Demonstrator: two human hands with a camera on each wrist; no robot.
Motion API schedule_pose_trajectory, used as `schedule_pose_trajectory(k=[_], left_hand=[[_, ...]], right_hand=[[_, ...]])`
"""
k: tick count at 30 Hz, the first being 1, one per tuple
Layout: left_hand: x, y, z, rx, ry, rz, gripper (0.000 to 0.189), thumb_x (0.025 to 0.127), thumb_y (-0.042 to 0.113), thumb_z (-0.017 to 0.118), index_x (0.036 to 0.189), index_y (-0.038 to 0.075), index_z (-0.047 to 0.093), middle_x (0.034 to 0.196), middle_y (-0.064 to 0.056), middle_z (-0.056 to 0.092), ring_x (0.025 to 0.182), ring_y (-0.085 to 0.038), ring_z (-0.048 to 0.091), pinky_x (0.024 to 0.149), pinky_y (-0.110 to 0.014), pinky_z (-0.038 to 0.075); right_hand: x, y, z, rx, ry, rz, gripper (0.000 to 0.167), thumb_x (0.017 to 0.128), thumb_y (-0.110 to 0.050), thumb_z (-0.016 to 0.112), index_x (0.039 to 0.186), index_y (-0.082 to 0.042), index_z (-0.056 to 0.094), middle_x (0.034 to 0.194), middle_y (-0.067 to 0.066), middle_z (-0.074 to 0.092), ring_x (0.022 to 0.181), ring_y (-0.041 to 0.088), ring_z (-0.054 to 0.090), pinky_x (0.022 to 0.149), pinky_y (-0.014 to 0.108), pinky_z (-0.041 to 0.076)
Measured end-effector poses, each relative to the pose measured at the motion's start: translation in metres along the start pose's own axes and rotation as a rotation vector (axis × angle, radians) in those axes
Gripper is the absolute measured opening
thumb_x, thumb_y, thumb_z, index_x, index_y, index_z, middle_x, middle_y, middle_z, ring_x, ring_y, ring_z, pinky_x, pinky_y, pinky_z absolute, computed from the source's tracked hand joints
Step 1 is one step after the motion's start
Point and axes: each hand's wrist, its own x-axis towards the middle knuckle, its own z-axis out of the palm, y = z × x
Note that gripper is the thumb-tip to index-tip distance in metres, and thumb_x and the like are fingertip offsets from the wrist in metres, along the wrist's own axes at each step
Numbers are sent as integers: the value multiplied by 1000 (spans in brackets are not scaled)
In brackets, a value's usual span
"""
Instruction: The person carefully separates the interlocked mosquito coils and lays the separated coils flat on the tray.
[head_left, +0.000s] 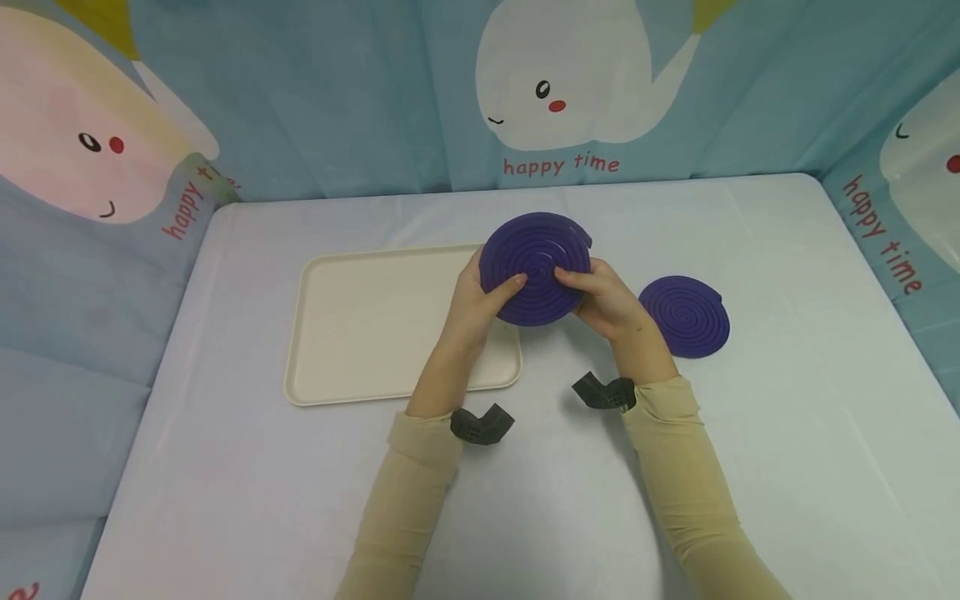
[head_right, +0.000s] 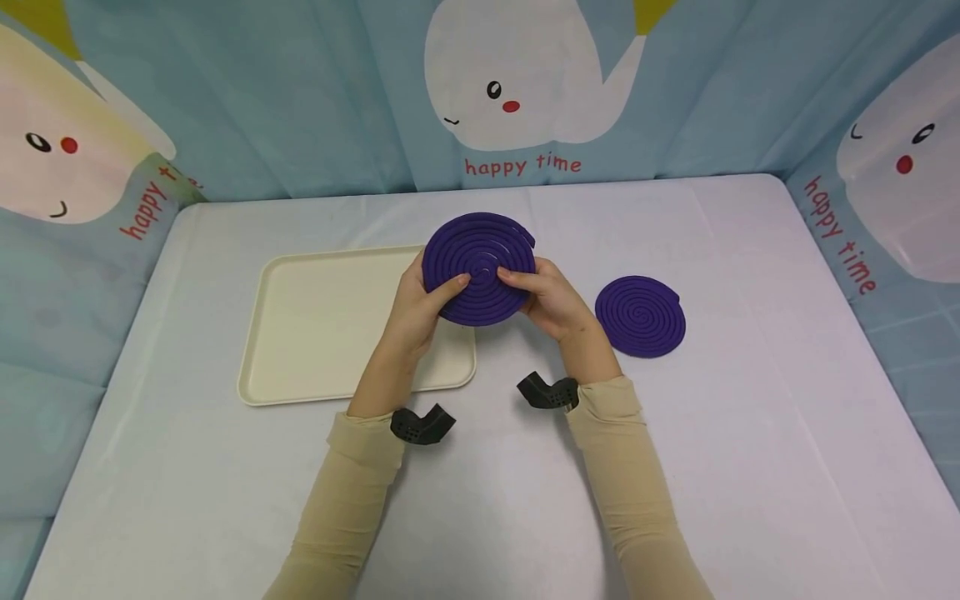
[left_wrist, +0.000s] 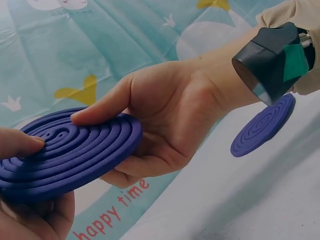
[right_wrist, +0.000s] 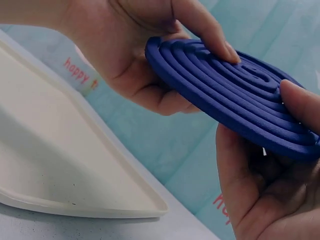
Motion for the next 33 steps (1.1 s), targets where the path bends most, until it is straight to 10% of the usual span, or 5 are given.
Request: schedule_pose_trajectory(k=[12,33], left_hand=[[1,-6,2,-5,30,-26,62,83,1,63,140,-1,39,137,-18,47,126,-26,46,105,-28,36],[1,-2,-3,-28,-16,5,53,78,-1,63,128,-5,46,124,-19,53,117,-26,49,102,-33,39]], right_hand=[[0,1,3,-23,20,-8,27,89,4,45,106,-7,63,99,5,65,89,15,62,78,27,52],[0,-4,8,-36,39,-66,29,84,12,50,92,-9,69,85,2,69,77,12,65,73,25,54]])
